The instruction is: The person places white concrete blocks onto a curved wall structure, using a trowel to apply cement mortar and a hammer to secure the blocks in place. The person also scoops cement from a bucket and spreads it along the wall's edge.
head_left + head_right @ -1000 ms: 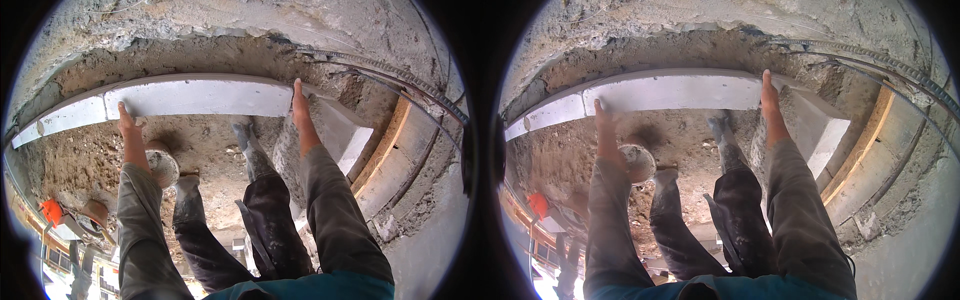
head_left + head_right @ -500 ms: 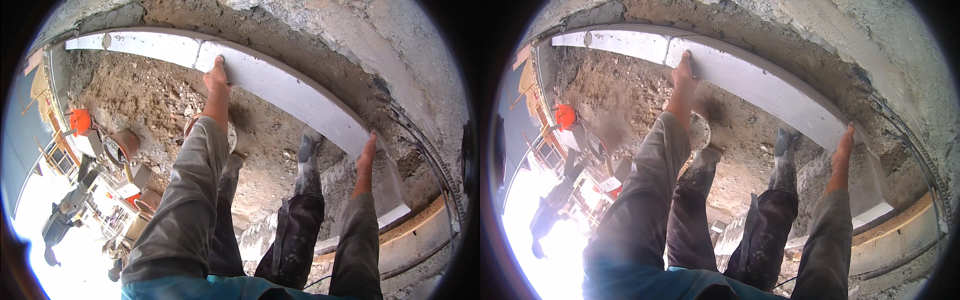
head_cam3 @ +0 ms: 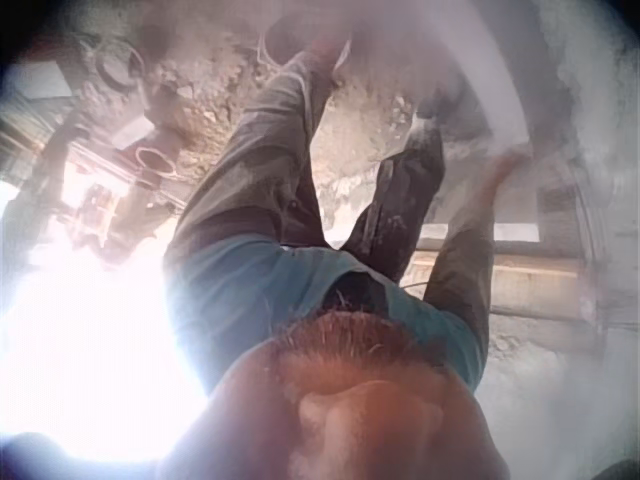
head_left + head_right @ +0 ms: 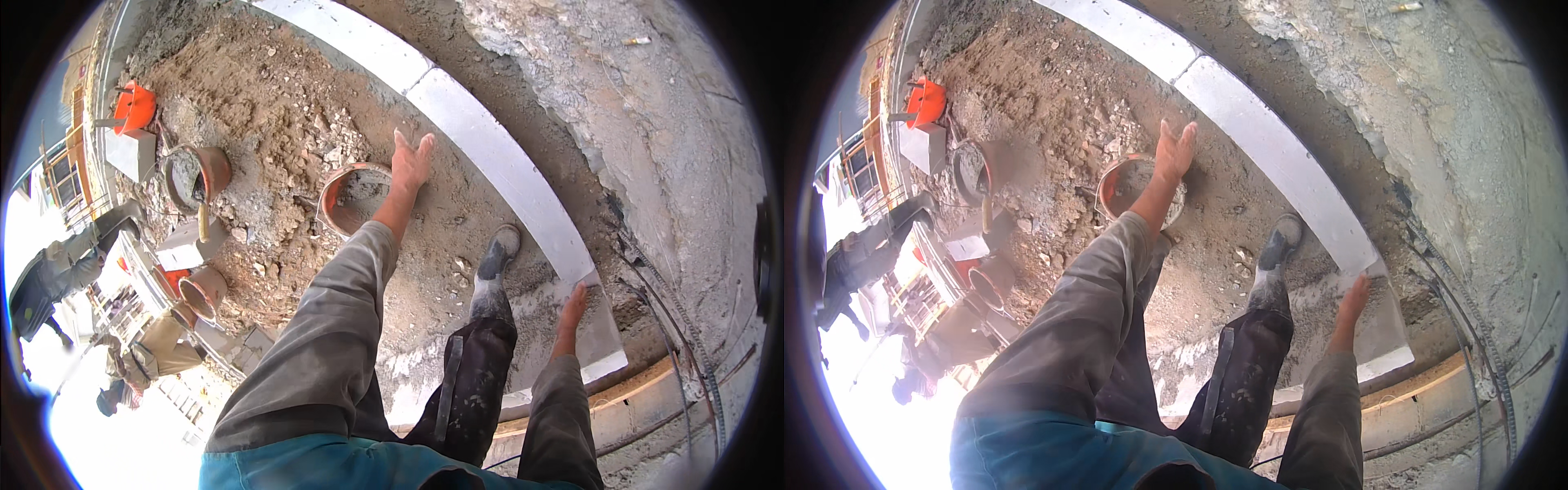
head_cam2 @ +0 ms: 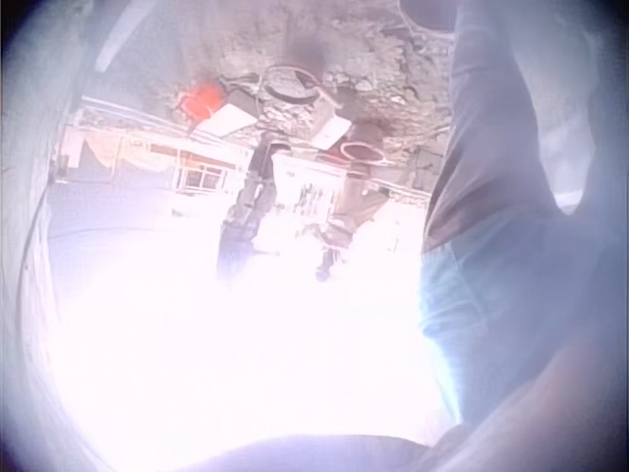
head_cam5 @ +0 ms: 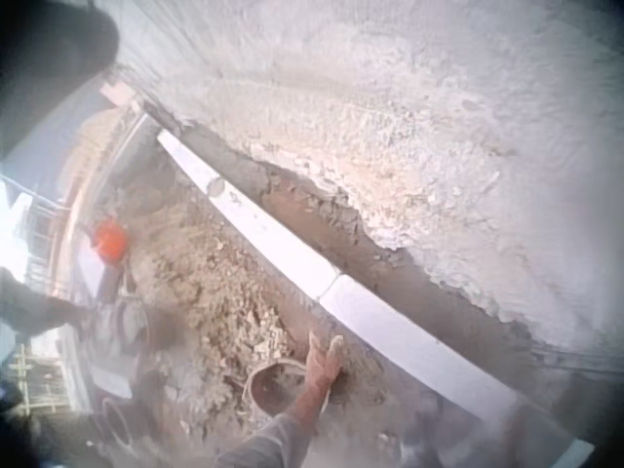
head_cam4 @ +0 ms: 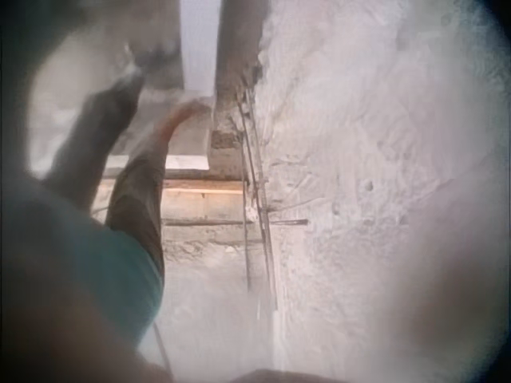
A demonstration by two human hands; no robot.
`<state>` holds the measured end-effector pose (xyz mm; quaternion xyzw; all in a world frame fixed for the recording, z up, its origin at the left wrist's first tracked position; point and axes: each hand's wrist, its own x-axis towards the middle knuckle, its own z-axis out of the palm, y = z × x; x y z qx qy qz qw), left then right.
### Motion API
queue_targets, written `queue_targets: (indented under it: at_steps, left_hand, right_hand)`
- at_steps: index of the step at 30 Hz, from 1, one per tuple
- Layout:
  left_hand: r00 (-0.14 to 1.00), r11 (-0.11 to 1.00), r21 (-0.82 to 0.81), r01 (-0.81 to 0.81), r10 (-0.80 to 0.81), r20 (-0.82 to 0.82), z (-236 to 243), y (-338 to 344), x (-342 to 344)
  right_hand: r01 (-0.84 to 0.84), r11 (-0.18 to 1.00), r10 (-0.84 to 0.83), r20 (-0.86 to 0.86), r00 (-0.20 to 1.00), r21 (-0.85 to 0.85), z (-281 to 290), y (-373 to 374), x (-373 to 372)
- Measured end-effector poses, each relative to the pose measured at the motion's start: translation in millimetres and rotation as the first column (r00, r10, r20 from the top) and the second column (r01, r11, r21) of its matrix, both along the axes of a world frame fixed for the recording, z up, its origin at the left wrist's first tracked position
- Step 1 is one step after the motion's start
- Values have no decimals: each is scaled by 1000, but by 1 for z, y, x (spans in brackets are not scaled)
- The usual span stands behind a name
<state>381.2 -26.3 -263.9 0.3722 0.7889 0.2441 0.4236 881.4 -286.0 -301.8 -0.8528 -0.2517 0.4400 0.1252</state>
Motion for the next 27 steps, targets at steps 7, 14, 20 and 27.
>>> queue_targets:
  at_steps: [7,14,20,27]
  left_hand:
    - [991,989,-77,-128,124,-56,150,-212,-131]
    - [781,733,-291,-615,514,-356,282,-423,-294]
    - [618,559,-265,-786,692,-372,310,-478,-363]
    - [492,461,-176,-870,833,-252,340,-440,-382]
  right_hand:
    - [-603,791,610,58,790,-106,153,-23,-98]
    - [-705,700,690,-149,708,-113,191,25,-193]
    - [-793,600,798,-1,603,106,254,161,-345]
    - [-909,375,896,181,406,182,339,268,-484]
